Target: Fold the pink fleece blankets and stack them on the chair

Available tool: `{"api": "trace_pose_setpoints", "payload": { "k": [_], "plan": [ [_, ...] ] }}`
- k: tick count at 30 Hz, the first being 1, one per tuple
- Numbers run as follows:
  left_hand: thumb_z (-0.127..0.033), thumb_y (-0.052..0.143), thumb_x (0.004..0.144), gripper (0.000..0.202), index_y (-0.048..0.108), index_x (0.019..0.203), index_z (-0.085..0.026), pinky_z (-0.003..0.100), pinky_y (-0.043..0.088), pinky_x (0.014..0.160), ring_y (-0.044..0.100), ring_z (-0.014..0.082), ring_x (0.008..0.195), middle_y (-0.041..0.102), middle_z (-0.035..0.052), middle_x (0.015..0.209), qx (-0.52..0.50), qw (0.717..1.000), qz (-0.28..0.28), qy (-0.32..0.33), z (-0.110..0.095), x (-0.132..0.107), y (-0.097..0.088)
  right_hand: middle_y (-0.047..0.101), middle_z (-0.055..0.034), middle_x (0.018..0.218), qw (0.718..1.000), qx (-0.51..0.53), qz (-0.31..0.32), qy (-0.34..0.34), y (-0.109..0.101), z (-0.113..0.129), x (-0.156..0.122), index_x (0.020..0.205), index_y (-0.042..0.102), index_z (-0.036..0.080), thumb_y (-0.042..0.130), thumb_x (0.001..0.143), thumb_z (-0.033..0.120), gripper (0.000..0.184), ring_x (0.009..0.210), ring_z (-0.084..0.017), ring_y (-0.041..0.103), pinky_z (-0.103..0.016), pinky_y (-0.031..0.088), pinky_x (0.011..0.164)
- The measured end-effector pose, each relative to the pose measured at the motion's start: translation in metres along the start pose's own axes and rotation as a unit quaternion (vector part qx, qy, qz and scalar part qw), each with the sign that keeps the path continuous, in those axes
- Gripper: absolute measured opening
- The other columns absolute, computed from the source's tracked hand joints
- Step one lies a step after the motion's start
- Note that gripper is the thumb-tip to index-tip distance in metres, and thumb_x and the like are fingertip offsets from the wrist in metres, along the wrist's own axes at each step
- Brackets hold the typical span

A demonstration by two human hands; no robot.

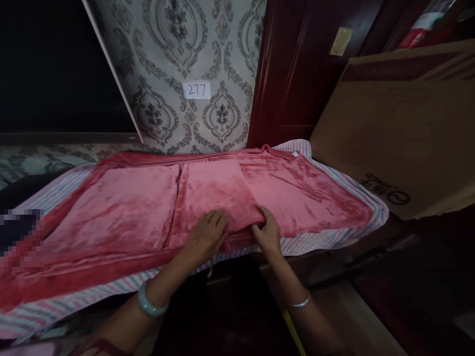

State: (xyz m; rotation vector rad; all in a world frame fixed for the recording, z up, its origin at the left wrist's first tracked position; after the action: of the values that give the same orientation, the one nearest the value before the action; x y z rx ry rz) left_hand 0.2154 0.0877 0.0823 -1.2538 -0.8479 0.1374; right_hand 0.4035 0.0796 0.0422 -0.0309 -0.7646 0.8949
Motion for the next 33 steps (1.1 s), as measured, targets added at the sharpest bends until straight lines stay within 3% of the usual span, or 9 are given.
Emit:
{"api": "trace_pose_setpoints", "payload": {
  "k": [3, 7, 12, 16, 22, 27, 33],
  "plan": [
    [-0.007, 0.054, 0.090, 0.033, 0.062, 0.120, -0.018, 0.045, 0.049, 0.097, 0.058, 0.0273, 0.117, 0.060, 0.0170, 0.132, -0.006, 0.997, -0.034, 0.067, -0.017, 0.008, 0.005, 0.066, -0.0121, 0.130, 0.999, -0.003, 0.030, -0.019, 0.002, 0.002, -0.002, 0.133, 0.057, 0.018, 0.057, 0.076, 0.023, 0.057, 0.120, -0.027, 0.060, -0.047, 0.048, 0.105],
    [-0.009, 0.059, 0.089, 0.013, 0.067, 0.093, -0.018, 0.043, 0.052, 0.085, 0.061, 0.0268, 0.104, 0.062, 0.0164, 0.129, 0.006, 0.989, -0.071, 0.131, -0.025, 0.007, 0.011, 0.063, -0.0128, 0.134, 0.999, -0.002, 0.034, -0.034, -0.001, 0.002, -0.006, 0.138, 0.053, 0.018, 0.055, 0.083, 0.025, 0.056, 0.124, -0.026, 0.058, -0.047, 0.047, 0.106],
    [-0.007, 0.053, 0.088, 0.022, 0.069, 0.100, -0.017, 0.046, 0.051, 0.089, 0.060, 0.0296, 0.107, 0.064, 0.0173, 0.125, 0.034, 0.993, -0.098, 0.060, -0.012, 0.011, 0.006, 0.065, -0.0129, 0.131, 0.999, 0.008, 0.040, -0.035, -0.003, 0.003, -0.008, 0.135, 0.057, 0.018, 0.056, 0.087, 0.031, 0.050, 0.121, -0.026, 0.060, -0.047, 0.048, 0.104],
    [-0.014, 0.058, 0.087, 0.017, 0.069, 0.100, -0.014, 0.049, 0.050, 0.087, 0.058, 0.0329, 0.107, 0.060, 0.0209, 0.130, 0.045, 0.996, -0.056, 0.043, -0.016, 0.019, 0.005, 0.069, -0.0125, 0.124, 0.998, 0.020, 0.038, -0.037, -0.006, 0.006, -0.006, 0.129, 0.063, 0.018, 0.053, 0.090, 0.030, 0.042, 0.116, -0.025, 0.062, -0.046, 0.049, 0.102],
    [-0.018, 0.066, 0.085, 0.012, 0.070, 0.096, -0.018, 0.048, 0.049, 0.087, 0.056, 0.0332, 0.113, 0.055, 0.0175, 0.140, 0.045, 0.998, -0.007, 0.036, -0.022, 0.033, 0.014, 0.072, -0.0103, 0.120, 0.998, 0.044, 0.027, -0.033, -0.008, 0.004, -0.003, 0.122, 0.069, 0.021, 0.050, 0.093, 0.030, 0.036, 0.113, -0.024, 0.064, -0.046, 0.049, 0.102],
    [-0.008, 0.057, 0.087, 0.020, 0.071, 0.098, -0.017, 0.047, 0.050, 0.088, 0.057, 0.0307, 0.110, 0.062, 0.0176, 0.132, 0.008, 0.998, -0.052, 0.034, -0.018, 0.033, 0.016, 0.074, -0.0097, 0.116, 0.998, 0.059, 0.028, -0.011, -0.008, -0.002, -0.001, 0.117, 0.072, 0.021, 0.050, 0.094, 0.034, 0.034, 0.109, -0.023, 0.066, -0.044, 0.051, 0.099],
    [-0.014, 0.050, 0.094, 0.022, 0.071, 0.097, -0.019, 0.041, 0.052, 0.091, 0.059, 0.0236, 0.110, 0.065, 0.0135, 0.122, -0.165, 0.977, -0.123, 0.061, -0.004, 0.023, -0.004, 0.074, -0.0092, 0.114, 0.995, 0.093, 0.039, 0.001, -0.007, -0.007, 0.002, 0.113, 0.073, 0.021, 0.050, 0.093, 0.035, 0.034, 0.108, -0.023, 0.067, -0.043, 0.051, 0.098]
  ]
}}
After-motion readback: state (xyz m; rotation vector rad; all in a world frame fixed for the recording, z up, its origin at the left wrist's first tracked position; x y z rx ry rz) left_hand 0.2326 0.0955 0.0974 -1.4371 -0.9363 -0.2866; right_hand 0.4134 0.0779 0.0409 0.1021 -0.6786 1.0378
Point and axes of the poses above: each hand's wrist, its own x-axis towards the middle knuckle, its own y-axis out of the palm, z = x × y, the point moved 9 cm from there along x, towards the middle knuckle
